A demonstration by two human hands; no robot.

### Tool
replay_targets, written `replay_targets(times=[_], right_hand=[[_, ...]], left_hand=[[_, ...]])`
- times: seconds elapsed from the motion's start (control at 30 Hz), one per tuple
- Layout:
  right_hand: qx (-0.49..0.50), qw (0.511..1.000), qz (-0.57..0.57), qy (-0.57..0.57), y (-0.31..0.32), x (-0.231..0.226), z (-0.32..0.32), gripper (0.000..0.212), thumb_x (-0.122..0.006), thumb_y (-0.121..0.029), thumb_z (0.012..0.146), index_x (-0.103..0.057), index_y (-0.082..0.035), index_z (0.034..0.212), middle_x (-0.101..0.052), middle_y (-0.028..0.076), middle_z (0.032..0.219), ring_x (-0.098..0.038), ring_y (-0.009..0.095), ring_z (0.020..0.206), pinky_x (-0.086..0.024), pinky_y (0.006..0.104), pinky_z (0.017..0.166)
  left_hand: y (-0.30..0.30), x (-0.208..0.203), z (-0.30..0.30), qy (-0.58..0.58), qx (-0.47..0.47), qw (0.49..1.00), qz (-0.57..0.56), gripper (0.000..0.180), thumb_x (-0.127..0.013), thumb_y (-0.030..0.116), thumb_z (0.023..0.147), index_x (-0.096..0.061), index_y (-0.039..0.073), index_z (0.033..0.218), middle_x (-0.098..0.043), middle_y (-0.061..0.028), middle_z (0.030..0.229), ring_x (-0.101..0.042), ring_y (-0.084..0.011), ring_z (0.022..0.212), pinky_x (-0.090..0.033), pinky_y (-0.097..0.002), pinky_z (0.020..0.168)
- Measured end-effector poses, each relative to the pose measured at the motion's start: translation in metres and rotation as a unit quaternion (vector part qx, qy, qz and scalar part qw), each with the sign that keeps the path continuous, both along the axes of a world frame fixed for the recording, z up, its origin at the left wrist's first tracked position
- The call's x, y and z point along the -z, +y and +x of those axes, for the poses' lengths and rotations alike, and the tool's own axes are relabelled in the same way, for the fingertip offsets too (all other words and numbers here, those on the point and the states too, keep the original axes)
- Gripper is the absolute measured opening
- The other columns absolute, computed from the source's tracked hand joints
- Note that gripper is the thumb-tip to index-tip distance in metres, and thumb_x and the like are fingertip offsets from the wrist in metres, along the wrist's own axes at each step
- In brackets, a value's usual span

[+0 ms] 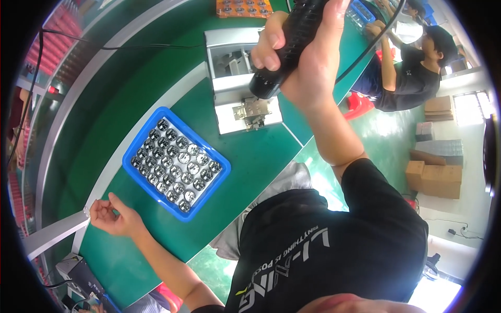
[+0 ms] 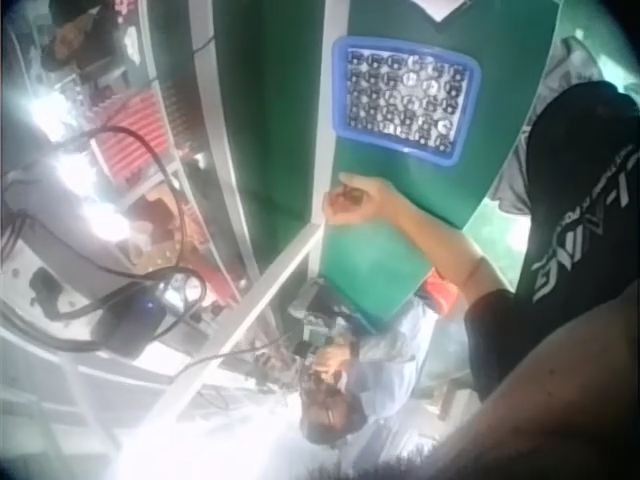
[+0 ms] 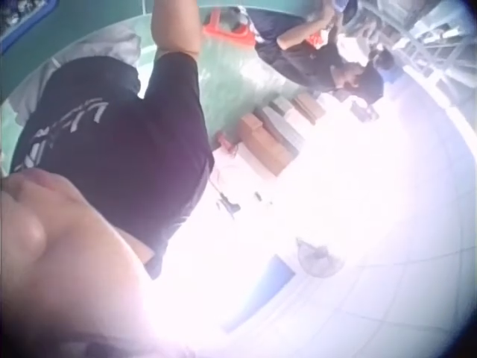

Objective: The person assembles electronic components by driving screws into them with an electric screwdriver.

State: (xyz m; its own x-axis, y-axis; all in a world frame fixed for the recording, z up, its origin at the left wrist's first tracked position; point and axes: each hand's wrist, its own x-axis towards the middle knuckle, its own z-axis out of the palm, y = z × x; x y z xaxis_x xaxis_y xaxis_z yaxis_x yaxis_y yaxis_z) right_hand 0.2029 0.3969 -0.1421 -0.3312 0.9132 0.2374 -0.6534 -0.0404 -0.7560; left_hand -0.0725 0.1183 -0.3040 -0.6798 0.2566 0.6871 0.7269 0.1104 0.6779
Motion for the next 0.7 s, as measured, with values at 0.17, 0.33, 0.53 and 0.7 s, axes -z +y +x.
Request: replay_targets(times=[0.17,0.33,0.53,0.7], right_hand=[[-0.018,1.000,-0.009,0.003,-0.011,-0.004,0.002,0.073,-0.024,-0.078,0.090,-0.046,-0.013,0.115,-0.037,0.006,0.049,-0.035,0.019,0.034,-0.033,0.0329,0.039],[0.056,0.998,-0.030,-0.003,-0.018,-0.005,-0.007,0.077,-0.025,-0.084,0.085,-0.048,-0.014,0.107,-0.036,0.006,0.047,-0.034,0.019,0.033,-0.031,0.0321,0.038],[0.075,0.997,-0.015,-0.024,-0.021,0.001,-0.011,0.073,-0.026,-0.083,0.086,-0.047,-0.015,0.103,-0.035,0.006,0.045,-0.032,0.019,0.032,-0.030,0.0316,0.036],[0.091,0.992,0.043,-0.070,-0.018,0.016,-0.011,0.075,-0.027,-0.085,0.083,-0.046,-0.015,0.102,-0.036,0.006,0.045,-0.034,0.020,0.032,-0.031,0.0317,0.035]], left_hand=[[0.002,-0.001,0.004,-0.013,-0.003,1.000,-0.004,0.036,-0.068,-0.002,0.087,-0.047,-0.002,0.116,-0.053,-0.0063,0.089,-0.052,-0.0128,0.079,-0.044,-0.0246,0.068],[0.001,-0.002,0.001,-0.009,0.001,1.000,0.000,0.036,-0.068,-0.004,0.085,-0.047,0.000,0.115,-0.054,-0.0061,0.089,-0.052,-0.0111,0.078,-0.043,-0.0234,0.066],[0.001,0.000,-0.001,-0.014,0.011,1.000,0.013,0.036,-0.067,-0.005,0.085,-0.047,-0.001,0.115,-0.054,-0.0061,0.089,-0.052,-0.0105,0.077,-0.043,-0.0226,0.065],[0.002,-0.002,0.001,-0.008,0.021,1.000,0.014,0.036,-0.067,-0.006,0.085,-0.047,-0.001,0.114,-0.054,-0.0063,0.088,-0.051,-0.0104,0.075,-0.043,-0.0223,0.064]])
